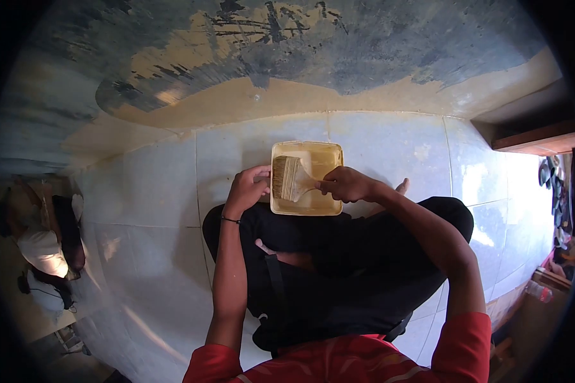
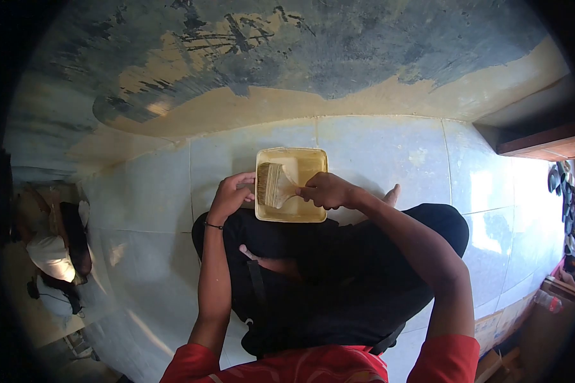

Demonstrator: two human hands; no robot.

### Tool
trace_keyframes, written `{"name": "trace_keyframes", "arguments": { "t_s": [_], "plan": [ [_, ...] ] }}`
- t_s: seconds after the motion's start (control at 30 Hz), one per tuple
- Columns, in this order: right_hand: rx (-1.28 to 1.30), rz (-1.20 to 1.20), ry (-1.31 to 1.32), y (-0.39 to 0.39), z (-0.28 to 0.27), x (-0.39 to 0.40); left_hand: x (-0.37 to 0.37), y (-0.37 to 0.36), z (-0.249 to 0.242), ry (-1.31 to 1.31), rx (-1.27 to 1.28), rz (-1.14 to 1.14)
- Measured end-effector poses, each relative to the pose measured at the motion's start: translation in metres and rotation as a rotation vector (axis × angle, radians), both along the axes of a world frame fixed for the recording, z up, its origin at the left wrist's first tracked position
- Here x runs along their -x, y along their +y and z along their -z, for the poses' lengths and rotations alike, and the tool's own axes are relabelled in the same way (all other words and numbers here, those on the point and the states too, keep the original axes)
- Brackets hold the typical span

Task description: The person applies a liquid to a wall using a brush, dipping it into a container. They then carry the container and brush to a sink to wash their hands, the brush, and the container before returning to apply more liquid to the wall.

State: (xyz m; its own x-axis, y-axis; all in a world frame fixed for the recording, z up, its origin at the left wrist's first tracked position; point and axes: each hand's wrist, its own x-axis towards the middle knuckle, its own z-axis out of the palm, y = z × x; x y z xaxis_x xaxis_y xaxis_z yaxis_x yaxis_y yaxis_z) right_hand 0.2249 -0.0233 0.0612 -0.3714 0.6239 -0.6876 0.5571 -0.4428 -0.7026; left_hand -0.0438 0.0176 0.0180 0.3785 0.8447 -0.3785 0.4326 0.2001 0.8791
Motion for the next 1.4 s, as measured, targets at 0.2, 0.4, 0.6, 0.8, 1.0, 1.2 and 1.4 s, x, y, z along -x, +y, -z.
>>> {"name": "trace_keyframes", "arguments": {
  "t_s": [0.2, 0.4, 0.6, 0.8, 1.0, 1.2, 1.4],
  "plan": [
    [0.025, 0.005, 0.037, -0.002, 0.006, 0.002, 0.0, 0.001, -0.003, -0.005, 0.02, 0.002],
    [-0.003, 0.011, 0.057, -0.004, 0.012, 0.004, 0.0, 0.001, -0.002, -0.009, 0.023, 0.008],
    [-0.03, 0.005, 0.058, -0.003, 0.018, 0.006, 0.002, 0.001, 0.001, -0.009, 0.04, -0.003],
    [-0.085, -0.047, -0.033, 0.003, 0.01, 0.004, 0.003, 0.003, 0.001, 0.021, 0.088, 0.004],
    [-0.607, -0.255, -0.511, -0.006, -0.056, 0.0, 0.001, 0.001, 0.004, 0.037, 0.054, -0.013],
    [-0.975, -0.251, -0.563, -0.017, -0.052, -0.007, 0.001, 0.0, 0.007, 0.05, -0.02, -0.021],
    [-1.101, -0.324, -0.56, -0.02, -0.026, -0.009, 0.001, -0.003, 0.004, 0.05, -0.035, -0.022]
  ]
}}
